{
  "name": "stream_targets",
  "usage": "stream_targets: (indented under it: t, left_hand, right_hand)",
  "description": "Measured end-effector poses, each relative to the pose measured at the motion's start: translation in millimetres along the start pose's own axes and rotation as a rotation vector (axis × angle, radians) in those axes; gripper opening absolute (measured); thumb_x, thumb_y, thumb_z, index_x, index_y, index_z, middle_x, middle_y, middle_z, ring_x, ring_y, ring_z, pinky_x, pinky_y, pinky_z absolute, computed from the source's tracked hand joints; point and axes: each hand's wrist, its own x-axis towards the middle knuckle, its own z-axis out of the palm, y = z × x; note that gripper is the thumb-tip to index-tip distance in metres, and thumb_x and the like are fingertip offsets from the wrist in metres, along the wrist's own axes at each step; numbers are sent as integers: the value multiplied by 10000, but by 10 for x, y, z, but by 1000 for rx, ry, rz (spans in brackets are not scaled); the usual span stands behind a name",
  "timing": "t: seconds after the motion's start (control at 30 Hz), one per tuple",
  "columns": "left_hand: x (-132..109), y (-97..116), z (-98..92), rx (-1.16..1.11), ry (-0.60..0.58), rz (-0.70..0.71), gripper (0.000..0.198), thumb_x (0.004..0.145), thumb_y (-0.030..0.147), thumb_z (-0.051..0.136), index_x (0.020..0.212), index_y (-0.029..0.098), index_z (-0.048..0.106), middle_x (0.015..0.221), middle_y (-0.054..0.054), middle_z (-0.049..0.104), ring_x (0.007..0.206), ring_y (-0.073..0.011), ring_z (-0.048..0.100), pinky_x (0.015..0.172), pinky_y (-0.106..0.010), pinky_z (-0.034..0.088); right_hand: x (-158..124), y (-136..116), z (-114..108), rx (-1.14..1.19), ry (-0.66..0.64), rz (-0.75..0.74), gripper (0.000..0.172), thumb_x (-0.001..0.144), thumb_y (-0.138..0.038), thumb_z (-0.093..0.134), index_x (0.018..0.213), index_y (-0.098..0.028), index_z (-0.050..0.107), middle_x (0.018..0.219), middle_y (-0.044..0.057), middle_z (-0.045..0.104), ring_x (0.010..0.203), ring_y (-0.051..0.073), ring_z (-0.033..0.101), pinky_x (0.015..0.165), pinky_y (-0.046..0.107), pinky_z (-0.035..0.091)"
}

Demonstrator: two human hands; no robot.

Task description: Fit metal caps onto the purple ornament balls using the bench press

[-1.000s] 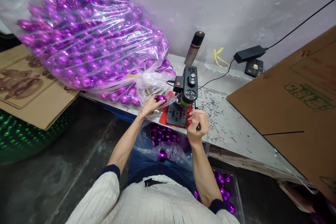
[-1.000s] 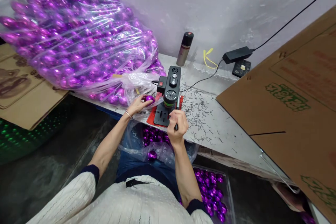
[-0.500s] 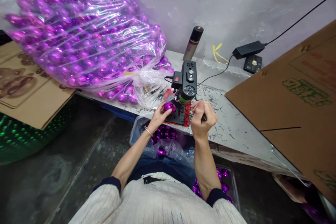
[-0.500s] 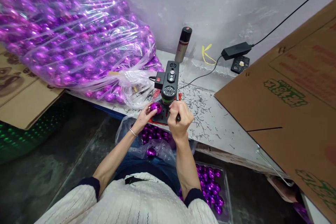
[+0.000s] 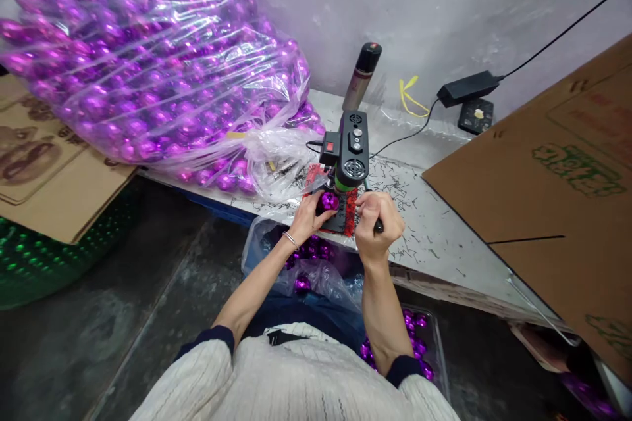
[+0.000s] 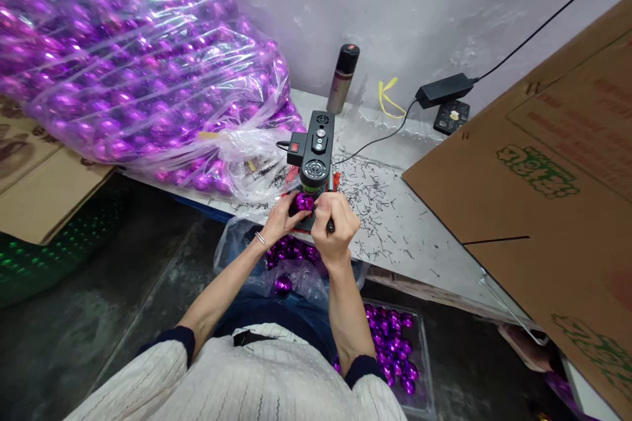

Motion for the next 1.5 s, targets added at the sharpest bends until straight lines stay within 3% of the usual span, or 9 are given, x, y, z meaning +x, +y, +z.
stream_targets:
  t: [0.27, 0.7, 1.5]
  left_hand:
    - [1, -88, 167, 0, 31, 74, 630, 947, 532, 661, 1438, 165, 513, 1356, -178, 664, 1274, -322, 632, 1066, -492, 502]
    - [-30, -98, 170, 0, 51, 119, 640, 957, 567, 629, 1441, 165, 513, 1323, -188, 675, 1230, -316, 651, 1027, -474, 508]
    - [-24, -49, 157, -41, 46, 95, 618, 953, 574, 631, 1407, 169, 525, 1312, -181, 676, 1229, -310, 648, 1023, -467, 505]
  right_hand:
    - [-86, 11, -20, -7, -25, -22, 242, 973, -121, 482, 769, -225, 561, 725, 3, 646, 688, 134, 632, 651, 280, 476]
    - [-585, 271, 128, -9, 41, -45, 237, 1010, -210, 439, 806, -226, 558, 783, 17, 648, 708, 139, 642, 650, 293, 519]
    - [-697, 330, 178, 52, 75, 1, 272, 1031, -268, 417, 794, -230, 546, 789, -1, 617, 693, 141, 623, 735, 352, 523]
